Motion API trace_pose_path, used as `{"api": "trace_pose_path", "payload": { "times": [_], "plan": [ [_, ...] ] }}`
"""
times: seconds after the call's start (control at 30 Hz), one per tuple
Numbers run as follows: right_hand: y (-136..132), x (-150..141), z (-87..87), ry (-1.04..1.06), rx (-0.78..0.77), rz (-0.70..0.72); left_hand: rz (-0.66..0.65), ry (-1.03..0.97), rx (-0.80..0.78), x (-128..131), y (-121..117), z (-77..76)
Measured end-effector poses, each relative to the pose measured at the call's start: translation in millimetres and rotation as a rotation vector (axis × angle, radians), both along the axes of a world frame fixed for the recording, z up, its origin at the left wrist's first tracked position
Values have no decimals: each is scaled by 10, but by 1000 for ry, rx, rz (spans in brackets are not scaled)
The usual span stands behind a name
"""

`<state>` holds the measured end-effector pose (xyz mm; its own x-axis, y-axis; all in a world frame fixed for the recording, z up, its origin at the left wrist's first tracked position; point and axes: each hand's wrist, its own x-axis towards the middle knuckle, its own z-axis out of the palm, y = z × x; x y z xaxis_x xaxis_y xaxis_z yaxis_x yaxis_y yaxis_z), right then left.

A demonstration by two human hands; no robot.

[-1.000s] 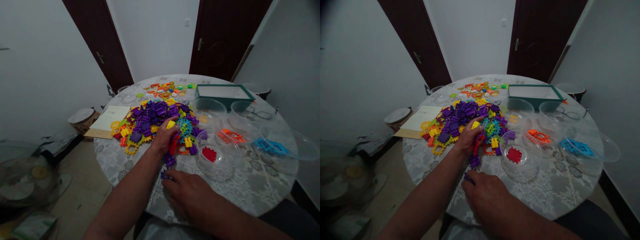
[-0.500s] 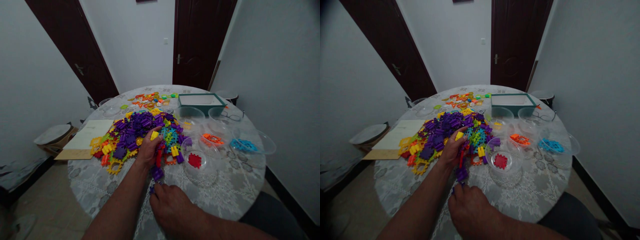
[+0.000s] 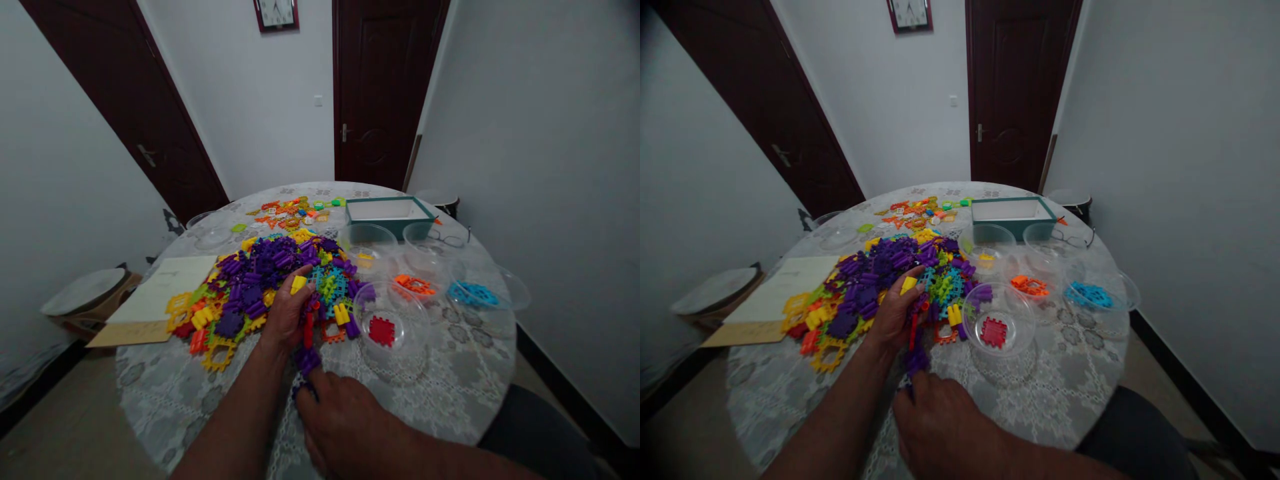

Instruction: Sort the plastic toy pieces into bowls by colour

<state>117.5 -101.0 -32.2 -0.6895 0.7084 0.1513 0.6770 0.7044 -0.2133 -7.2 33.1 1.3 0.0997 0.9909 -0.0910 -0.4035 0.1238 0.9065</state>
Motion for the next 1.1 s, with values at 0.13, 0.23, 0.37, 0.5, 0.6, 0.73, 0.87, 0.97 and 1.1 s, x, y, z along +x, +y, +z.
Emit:
{"api": "trace_pose_path", "payload": {
  "times": [0.13,0.23,0.37,0.5,0.6,0.73,0.87,0.97,1.1],
  "plan": [
    [77,14,22,-15,-6,-21,-4,19,5,-3,5,-7],
    [79,122,267,27,-118,35,-2,44,13,-1,8,9],
    [67,445,772,234,-201,15,-9,68,-9,8,6,31],
    [262,915,1053,434,-145,-175,-22,65,-15,26,-7,17],
    [501,1282,1065,451,-73,-365,-13,67,-5,33,-7,-15],
    [778,1700,1061,389,-103,-459,-15,59,-6,42,-11,-55],
    [1203,1979,1141,373,-170,-493,4,70,-21,58,-26,-66],
    [1708,2089,1200,405,-145,-633,11,87,-11,57,-33,-56],
    [2336,2132,1255,526,65,-791,5,78,1,40,-39,-27]
  ]
}}
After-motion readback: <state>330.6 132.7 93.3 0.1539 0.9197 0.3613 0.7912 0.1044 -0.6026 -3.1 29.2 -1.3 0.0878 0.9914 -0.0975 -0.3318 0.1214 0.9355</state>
